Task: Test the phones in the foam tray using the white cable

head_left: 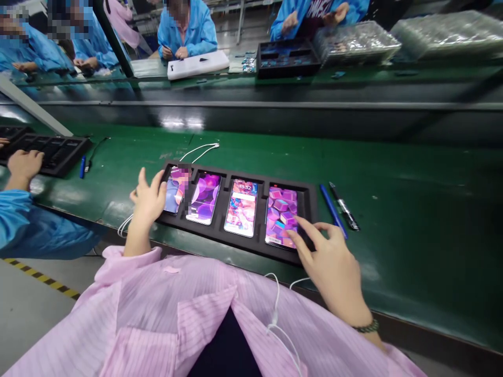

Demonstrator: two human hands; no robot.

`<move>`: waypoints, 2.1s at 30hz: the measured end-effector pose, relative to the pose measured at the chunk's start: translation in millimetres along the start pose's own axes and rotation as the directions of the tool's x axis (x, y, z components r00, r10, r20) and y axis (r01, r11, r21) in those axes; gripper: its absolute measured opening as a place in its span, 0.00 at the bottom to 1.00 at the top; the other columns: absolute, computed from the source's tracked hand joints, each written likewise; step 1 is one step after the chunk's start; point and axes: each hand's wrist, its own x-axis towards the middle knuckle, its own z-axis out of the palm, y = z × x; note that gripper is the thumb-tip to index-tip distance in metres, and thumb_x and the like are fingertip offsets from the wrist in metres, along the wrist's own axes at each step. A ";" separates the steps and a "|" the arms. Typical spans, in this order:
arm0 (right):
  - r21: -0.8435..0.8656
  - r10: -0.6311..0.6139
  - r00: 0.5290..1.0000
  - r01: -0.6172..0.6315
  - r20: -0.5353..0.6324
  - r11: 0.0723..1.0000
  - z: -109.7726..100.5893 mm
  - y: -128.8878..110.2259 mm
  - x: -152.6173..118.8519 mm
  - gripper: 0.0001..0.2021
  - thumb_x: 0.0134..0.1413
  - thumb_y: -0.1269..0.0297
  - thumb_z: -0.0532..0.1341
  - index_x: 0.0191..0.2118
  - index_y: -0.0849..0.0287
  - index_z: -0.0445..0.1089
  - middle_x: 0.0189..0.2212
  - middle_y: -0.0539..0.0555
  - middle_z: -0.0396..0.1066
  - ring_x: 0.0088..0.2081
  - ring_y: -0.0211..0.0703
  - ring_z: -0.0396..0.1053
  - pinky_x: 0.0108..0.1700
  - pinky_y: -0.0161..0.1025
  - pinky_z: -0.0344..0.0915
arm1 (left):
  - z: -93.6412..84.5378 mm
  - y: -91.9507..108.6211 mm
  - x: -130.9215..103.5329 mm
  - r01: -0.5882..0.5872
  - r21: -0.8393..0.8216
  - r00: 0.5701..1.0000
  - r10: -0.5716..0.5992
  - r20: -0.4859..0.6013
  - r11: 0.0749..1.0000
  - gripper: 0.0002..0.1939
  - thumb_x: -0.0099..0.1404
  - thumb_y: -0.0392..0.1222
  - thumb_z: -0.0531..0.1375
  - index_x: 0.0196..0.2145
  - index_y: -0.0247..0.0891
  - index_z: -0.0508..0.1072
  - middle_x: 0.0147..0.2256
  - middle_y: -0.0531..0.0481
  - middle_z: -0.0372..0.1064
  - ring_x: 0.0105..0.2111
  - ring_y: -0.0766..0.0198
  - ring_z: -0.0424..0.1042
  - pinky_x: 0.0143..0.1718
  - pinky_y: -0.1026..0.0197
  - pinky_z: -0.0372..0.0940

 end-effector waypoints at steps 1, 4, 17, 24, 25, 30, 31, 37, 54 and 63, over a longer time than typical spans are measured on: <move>-0.004 -0.050 0.999 0.050 -0.003 0.999 1.9 -3.0 -0.4 0.25 0.71 0.48 0.46 0.54 0.52 0.76 0.46 0.60 0.66 0.25 0.36 0.65 0.22 0.32 0.56 | -0.2 -10.2 -3.2 0.057 -0.010 0.998 -0.057 -0.007 0.998 0.27 0.75 0.50 0.44 0.67 0.46 0.62 0.72 0.33 0.39 0.67 0.43 0.56 0.65 0.30 0.48; -0.017 -0.295 0.948 0.299 0.118 0.954 4.8 -26.2 7.7 0.23 0.71 0.47 0.49 0.54 0.49 0.77 0.45 0.60 0.66 0.26 0.35 0.65 0.23 0.31 0.52 | 5.1 -31.1 -14.7 0.094 -0.044 0.995 -0.095 -0.032 0.995 0.28 0.74 0.49 0.43 0.67 0.42 0.62 0.69 0.31 0.46 0.68 0.43 0.55 0.64 0.32 0.52; -0.069 -0.026 0.999 0.029 0.041 0.997 -7.7 2.9 20.1 0.24 0.70 0.50 0.48 0.55 0.57 0.75 0.46 0.62 0.66 0.31 0.43 0.67 0.24 0.34 0.53 | 13.9 -40.4 -37.7 -0.059 -0.081 0.996 0.053 -0.071 0.995 0.28 0.71 0.47 0.45 0.63 0.38 0.66 0.61 0.33 0.55 0.59 0.46 0.63 0.61 0.39 0.56; -0.015 0.025 0.999 -0.024 0.042 1.000 -2.2 7.4 2.0 0.25 0.68 0.54 0.45 0.53 0.58 0.76 0.46 0.62 0.69 0.30 0.44 0.66 0.26 0.37 0.56 | 8.1 -37.4 -37.7 -0.068 -0.034 0.997 0.067 -0.023 0.997 0.26 0.73 0.50 0.44 0.64 0.46 0.66 0.68 0.37 0.48 0.54 0.49 0.68 0.62 0.38 0.53; -0.006 0.018 0.999 -0.018 0.047 1.000 -1.6 4.8 2.6 0.24 0.67 0.54 0.46 0.53 0.58 0.76 0.46 0.61 0.69 0.30 0.44 0.66 0.26 0.37 0.56 | 8.2 -36.3 -38.2 -0.071 -0.026 0.997 0.071 -0.019 0.997 0.26 0.73 0.50 0.44 0.64 0.47 0.66 0.69 0.37 0.47 0.56 0.48 0.67 0.61 0.37 0.53; 0.108 -0.054 0.997 0.048 0.050 0.993 -7.9 -1.5 3.9 0.23 0.66 0.55 0.48 0.51 0.59 0.76 0.43 0.60 0.70 0.30 0.43 0.66 0.27 0.38 0.57 | 9.6 -37.6 -44.5 -0.131 -0.025 0.991 0.130 -0.021 0.991 0.26 0.74 0.54 0.44 0.63 0.50 0.68 0.70 0.38 0.47 0.63 0.42 0.59 0.62 0.34 0.50; 0.181 -0.075 0.996 0.066 0.041 0.981 -11.2 -3.2 3.5 0.22 0.66 0.54 0.49 0.50 0.60 0.76 0.41 0.59 0.70 0.30 0.43 0.66 0.29 0.39 0.59 | 9.0 -36.8 -47.0 -0.151 -0.035 0.988 0.149 -0.042 0.988 0.27 0.74 0.55 0.43 0.62 0.48 0.69 0.69 0.38 0.48 0.64 0.42 0.58 0.62 0.34 0.49; 0.663 -0.364 0.925 0.209 0.104 0.719 -31.2 -34.8 1.7 0.27 0.65 0.42 0.51 0.52 0.59 0.74 0.38 0.56 0.68 0.25 0.37 0.59 0.26 0.37 0.59 | 2.6 1.3 -70.9 -0.546 -0.208 0.825 0.564 0.036 0.812 0.28 0.75 0.56 0.41 0.56 0.46 0.75 0.61 0.43 0.65 0.61 0.52 0.64 0.62 0.48 0.54; 0.103 -0.207 0.975 0.198 0.086 0.975 -7.3 -35.9 36.2 0.27 0.68 0.48 0.47 0.62 0.58 0.68 0.46 0.60 0.78 0.33 0.55 0.76 0.27 0.42 0.62 | -3.4 -34.6 -71.4 -0.380 -0.067 0.925 0.378 -0.036 0.923 0.20 0.76 0.50 0.47 0.55 0.47 0.73 0.61 0.42 0.67 0.61 0.50 0.64 0.57 0.44 0.51; 0.128 -0.359 0.911 0.339 0.201 0.932 13.5 -52.4 35.8 0.22 0.69 0.51 0.49 0.56 0.53 0.72 0.41 0.54 0.80 0.33 0.53 0.77 0.28 0.42 0.62 | -3.0 -34.1 -72.7 -0.347 -0.072 0.936 0.350 0.040 0.935 0.20 0.76 0.49 0.47 0.57 0.48 0.73 0.63 0.41 0.64 0.62 0.47 0.62 0.58 0.41 0.51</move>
